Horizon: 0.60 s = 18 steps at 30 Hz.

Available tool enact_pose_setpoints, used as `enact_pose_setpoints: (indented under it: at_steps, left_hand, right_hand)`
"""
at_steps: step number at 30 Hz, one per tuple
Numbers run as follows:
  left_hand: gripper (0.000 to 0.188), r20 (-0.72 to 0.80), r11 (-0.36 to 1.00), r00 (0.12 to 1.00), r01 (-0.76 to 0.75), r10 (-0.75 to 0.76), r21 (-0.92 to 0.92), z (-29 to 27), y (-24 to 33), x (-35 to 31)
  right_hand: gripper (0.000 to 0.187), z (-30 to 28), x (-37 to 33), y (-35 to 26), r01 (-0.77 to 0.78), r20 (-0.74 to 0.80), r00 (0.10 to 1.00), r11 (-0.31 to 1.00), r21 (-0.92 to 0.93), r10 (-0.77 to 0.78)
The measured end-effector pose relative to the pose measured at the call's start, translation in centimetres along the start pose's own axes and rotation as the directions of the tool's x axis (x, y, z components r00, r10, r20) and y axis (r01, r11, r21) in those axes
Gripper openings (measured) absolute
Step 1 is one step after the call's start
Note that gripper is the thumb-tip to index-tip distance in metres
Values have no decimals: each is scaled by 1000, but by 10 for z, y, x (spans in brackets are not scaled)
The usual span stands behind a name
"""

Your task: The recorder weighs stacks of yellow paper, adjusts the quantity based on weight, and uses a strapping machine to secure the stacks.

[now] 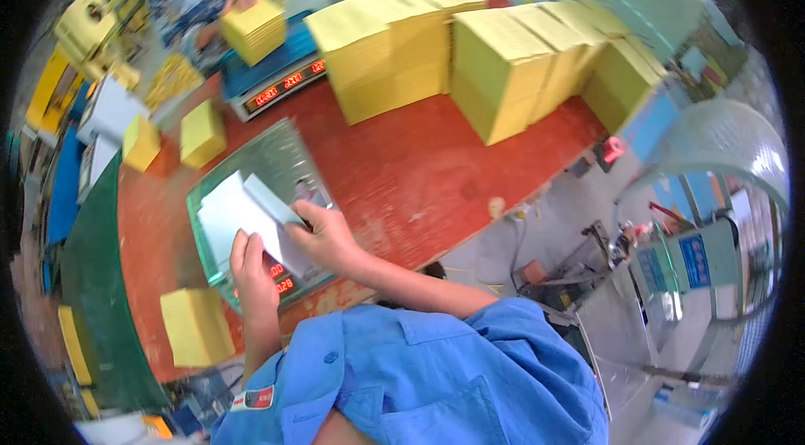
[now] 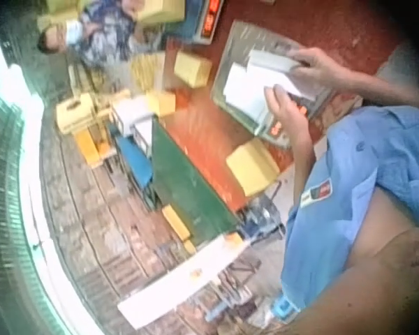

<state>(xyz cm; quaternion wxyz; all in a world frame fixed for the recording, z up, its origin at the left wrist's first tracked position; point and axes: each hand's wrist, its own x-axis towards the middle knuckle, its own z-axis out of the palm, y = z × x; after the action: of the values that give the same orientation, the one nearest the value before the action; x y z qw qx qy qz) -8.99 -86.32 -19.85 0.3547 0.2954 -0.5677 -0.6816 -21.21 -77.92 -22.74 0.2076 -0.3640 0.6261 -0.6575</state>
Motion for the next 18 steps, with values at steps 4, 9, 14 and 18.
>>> enact_pose_setpoints:
  at_steps: [4, 9, 14, 18]
  left_hand:
    - [19, 136, 978, 989, -78, 52, 193, 16, 1, -10]
    - [10, 274, 923, 959, -165, 68, 348, 57, 11, -9]
    - [6, 415, 815, 910, -240, -1, 528, 121, 25, 7]
    - [28, 414, 989, 908, -2, 63, -147, 230, 69, 30]
  right_hand:
    - [16, -70, -11, 9, -108, -99, 989, 994, 12, 108]
    - [20, -189, -27, 56, -171, -386, 905, 984, 50, 177]
    - [25, -298, -30, 93, -218, -466, 882, 935, -280, 66]
    - [22, -360, -31, 103, -243, -401, 914, 882, -404, 68]
